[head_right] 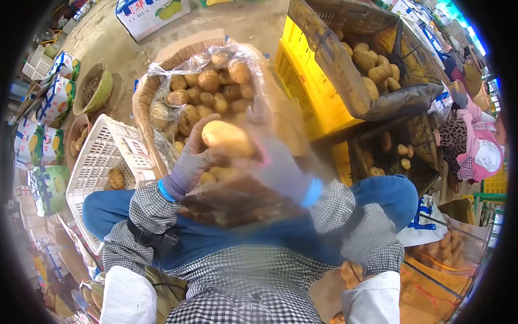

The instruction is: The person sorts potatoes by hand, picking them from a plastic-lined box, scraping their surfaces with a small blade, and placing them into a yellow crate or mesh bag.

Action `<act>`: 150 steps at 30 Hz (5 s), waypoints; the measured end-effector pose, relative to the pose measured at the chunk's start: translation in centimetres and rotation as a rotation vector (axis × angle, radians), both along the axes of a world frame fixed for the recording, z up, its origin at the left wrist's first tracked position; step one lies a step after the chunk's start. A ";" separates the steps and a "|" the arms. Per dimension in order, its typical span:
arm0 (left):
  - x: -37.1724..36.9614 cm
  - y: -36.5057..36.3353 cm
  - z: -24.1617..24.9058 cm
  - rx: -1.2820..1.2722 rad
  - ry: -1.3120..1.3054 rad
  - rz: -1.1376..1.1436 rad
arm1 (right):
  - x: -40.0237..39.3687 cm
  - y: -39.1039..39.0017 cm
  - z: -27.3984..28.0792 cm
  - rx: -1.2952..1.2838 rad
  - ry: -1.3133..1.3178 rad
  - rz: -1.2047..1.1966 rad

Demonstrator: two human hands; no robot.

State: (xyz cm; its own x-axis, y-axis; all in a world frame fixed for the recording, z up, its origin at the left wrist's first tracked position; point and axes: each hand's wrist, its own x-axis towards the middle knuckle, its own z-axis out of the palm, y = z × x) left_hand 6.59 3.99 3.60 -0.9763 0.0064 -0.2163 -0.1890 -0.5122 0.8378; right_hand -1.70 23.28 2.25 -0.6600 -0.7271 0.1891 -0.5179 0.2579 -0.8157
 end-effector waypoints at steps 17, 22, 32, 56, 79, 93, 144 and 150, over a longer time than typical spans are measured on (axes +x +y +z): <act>0.2 0.5 0.5 0.013 0.008 -0.036 | -0.7 1.0 0.6 -0.070 -0.197 0.023; 0.1 0.8 0.0 -0.351 0.111 0.066 | -1.1 1.1 0.5 -0.047 -0.267 0.019; -0.3 -1.1 0.2 0.099 -0.217 0.042 | -0.5 1.0 0.6 0.008 -0.107 0.036; 0.4 0.7 -0.7 -0.705 0.255 0.158 | -0.7 0.7 0.4 -0.203 -0.357 0.026; -3.9 -5.7 -14.6 -1.478 0.148 -0.673 | -12.9 9.5 9.5 -1.313 -1.300 -0.529; -6.8 -3.0 -12.1 -1.466 0.156 -0.322 | -5.7 6.3 6.5 -0.440 -0.779 -0.331; 1.0 1.0 0.3 0.130 0.035 -0.003 | -0.5 -0.2 0.5 -0.056 0.014 0.006; 0.5 0.1 0.4 0.108 0.010 -0.021 | -0.3 -0.2 1.2 -0.008 -0.025 0.042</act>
State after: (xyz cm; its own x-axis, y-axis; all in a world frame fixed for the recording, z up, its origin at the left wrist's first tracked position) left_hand 7.08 4.13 3.99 -0.9779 0.0499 -0.2032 -0.1925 -0.5952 0.7802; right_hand -1.97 23.13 3.47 -0.6338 -0.7527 0.1784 -0.5073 0.2303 -0.8304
